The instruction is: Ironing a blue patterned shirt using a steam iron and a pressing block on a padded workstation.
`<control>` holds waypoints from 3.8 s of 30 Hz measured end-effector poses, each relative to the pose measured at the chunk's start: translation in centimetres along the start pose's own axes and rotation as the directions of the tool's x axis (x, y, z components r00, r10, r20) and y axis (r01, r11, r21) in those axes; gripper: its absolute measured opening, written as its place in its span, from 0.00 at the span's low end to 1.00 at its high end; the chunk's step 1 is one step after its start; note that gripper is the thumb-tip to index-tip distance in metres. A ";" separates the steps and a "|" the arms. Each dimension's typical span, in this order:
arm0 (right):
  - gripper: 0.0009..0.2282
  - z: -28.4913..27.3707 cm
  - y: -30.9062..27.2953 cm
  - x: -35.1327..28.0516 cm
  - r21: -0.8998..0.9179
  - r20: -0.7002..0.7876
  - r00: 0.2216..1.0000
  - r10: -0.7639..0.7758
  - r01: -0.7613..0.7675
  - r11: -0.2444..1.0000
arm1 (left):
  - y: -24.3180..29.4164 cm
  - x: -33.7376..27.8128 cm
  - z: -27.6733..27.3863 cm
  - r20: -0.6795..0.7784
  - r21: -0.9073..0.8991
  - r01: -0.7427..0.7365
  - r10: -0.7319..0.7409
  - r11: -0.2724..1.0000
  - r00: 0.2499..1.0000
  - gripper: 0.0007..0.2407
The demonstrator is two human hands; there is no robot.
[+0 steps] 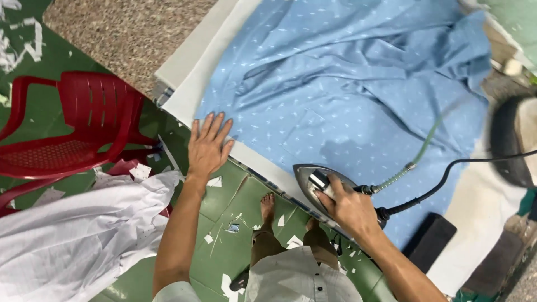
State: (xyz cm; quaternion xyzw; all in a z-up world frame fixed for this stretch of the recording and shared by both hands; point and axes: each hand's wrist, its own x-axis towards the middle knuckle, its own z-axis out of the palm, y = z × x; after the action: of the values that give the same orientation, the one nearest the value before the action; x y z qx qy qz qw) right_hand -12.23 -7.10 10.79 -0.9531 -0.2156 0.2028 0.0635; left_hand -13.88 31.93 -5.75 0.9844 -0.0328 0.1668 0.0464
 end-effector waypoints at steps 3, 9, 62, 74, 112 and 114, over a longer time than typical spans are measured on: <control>0.22 -0.1 -3.5 3.5 -0.059 -0.036 0.998 -0.055 0.053 0.997 | -0.1 0.0 1.2 -0.026 -0.060 0.058 -0.060 0.997 0.998 0.22; 0.21 -0.8 -10.5 10.2 -0.128 -0.102 0.971 -0.216 0.203 0.971 | 0.0 -0.6 2.7 -0.076 -0.214 0.120 -0.139 0.969 0.987 0.22; 0.17 -1.6 -11.5 10.6 0.051 0.010 0.938 -0.347 0.346 0.937 | 1.6 1.6 -0.9 0.069 -0.534 0.421 -0.459 0.733 0.886 0.24; 0.20 -1.8 1.6 -0.2 -0.048 0.139 0.946 -0.292 0.301 0.952 | 1.0 1.3 0.8 -0.100 -0.291 0.297 -0.338 0.909 0.936 0.13; 0.20 2.7 12.3 -6.8 0.070 -0.005 0.931 -0.365 0.364 0.929 | 26.9 -30.6 -4.3 0.885 -0.370 0.734 -0.457 -0.569 0.092 0.34; 0.18 1.0 12.7 -8.9 0.102 -0.067 0.943 -0.327 0.333 0.938 | 24.9 -22.8 -5.5 0.733 -0.616 0.775 -0.464 -0.140 0.498 0.27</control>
State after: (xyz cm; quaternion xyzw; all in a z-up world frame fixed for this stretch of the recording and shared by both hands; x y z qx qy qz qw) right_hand -15.12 -22.40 10.46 -0.9031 -0.3591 0.1774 0.1550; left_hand -39.13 8.86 -6.08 0.6430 0.3511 -0.0663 0.6774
